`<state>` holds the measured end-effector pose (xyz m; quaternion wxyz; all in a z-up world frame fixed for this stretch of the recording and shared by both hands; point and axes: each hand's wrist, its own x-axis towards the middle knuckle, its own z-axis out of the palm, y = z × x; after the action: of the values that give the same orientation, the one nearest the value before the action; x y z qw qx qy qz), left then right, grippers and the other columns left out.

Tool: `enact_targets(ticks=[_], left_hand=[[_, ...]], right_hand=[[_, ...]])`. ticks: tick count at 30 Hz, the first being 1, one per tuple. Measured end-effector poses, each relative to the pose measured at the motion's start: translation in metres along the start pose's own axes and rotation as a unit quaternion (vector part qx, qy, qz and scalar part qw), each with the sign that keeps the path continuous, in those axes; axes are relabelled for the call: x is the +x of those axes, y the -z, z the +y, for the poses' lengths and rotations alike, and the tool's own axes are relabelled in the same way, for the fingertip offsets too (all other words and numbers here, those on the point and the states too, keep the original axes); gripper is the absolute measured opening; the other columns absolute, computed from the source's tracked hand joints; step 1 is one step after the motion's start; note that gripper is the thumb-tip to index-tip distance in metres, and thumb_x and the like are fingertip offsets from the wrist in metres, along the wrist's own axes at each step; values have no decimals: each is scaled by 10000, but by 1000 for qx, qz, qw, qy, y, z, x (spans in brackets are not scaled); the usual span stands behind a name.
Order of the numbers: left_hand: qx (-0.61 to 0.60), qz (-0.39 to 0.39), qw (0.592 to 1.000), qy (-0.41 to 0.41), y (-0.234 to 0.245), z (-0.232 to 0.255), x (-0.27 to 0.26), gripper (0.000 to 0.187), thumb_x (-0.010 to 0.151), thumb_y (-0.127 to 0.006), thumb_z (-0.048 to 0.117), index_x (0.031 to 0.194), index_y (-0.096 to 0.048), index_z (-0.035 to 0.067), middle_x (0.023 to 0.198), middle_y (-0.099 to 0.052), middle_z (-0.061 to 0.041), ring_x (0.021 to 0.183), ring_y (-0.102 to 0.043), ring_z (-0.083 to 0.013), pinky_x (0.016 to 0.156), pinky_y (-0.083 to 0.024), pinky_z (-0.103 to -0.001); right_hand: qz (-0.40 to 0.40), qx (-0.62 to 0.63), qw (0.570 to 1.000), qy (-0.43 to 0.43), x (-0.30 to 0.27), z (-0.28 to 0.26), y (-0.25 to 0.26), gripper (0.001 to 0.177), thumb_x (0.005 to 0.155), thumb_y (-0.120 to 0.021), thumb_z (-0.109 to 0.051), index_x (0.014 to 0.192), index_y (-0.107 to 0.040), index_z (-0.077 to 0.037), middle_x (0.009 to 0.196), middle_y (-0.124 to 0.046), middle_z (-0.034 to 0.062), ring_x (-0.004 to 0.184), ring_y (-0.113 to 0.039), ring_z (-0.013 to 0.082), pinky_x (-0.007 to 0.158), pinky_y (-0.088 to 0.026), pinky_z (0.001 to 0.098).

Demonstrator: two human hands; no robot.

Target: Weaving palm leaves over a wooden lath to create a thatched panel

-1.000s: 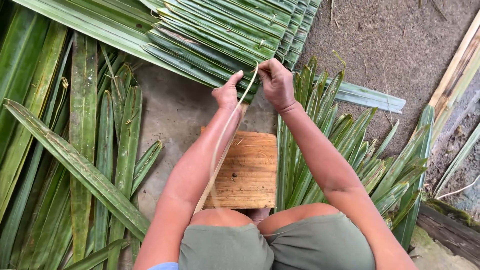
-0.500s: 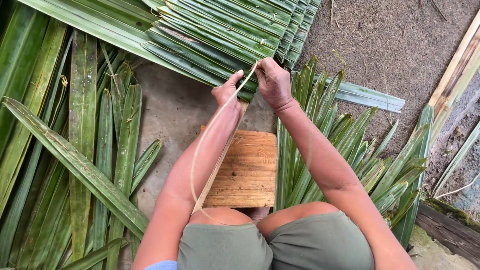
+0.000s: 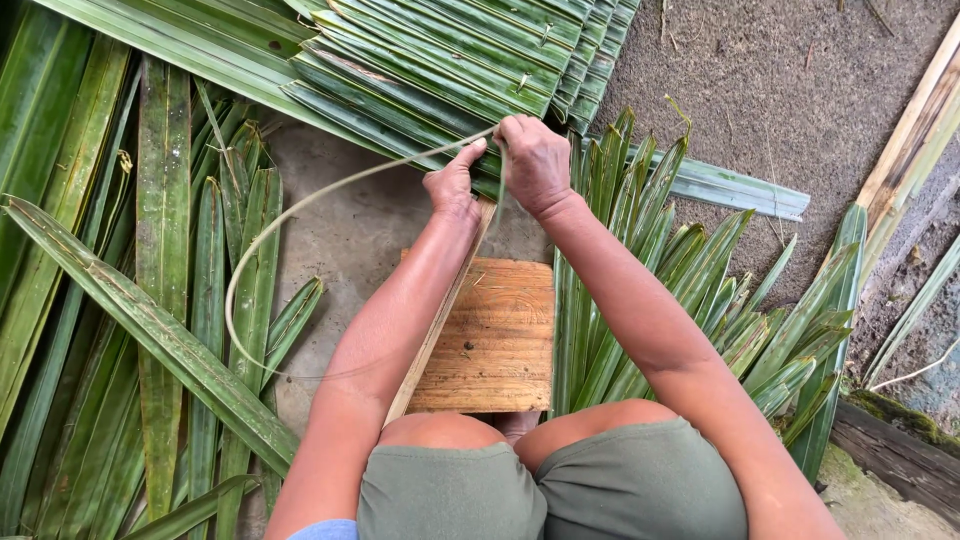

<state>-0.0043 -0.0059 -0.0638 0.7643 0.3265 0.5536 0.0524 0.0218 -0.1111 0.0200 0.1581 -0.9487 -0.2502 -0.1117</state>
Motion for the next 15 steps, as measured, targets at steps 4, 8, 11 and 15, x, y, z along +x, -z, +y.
enact_targets(ticks=[4, 8, 11, 15], left_hand=[[-3, 1, 1000, 10, 3, 3, 0, 607, 501, -990, -10, 974, -649, -179, 826, -652, -257, 709, -670, -334, 613, -561, -532], [27, -4, 1000, -11, 19, -9, 18, 661, 512, -1012, 32, 1003, -635, -199, 890, -645, -282, 786, -678, -343, 678, -551, -515], [70, -31, 996, -38, 9, 18, -17, 735, 549, -1027, 89, 1087, -617, -199, 1011, -655, -279, 932, -669, -314, 837, -540, -455], [140, -29, 988, -63, 0, 41, -42, 894, 492, -1061, 227, 1132, -584, -175, 1026, -661, -281, 982, -634, -295, 927, -491, -497]], right_hand=[[6, 43, 999, -15, 3, 0, 12, 162, 909, -757, -251, 899, -597, -220, 806, -622, -17, 789, -690, 218, 723, -556, 332], [27, 78, 996, -31, 0, -11, 33, 104, 991, -732, -244, 940, -656, -196, 880, -669, -10, 836, -712, 227, 727, -566, 327], [44, 40, 998, -11, -7, 0, 8, 112, 948, -743, -206, 902, -647, -170, 872, -651, 21, 827, -695, 257, 704, -570, 365], [25, 202, 975, -90, -18, 10, 19, 118, 946, -796, -232, 983, -718, -151, 918, -670, 32, 882, -707, 268, 731, -583, 371]])
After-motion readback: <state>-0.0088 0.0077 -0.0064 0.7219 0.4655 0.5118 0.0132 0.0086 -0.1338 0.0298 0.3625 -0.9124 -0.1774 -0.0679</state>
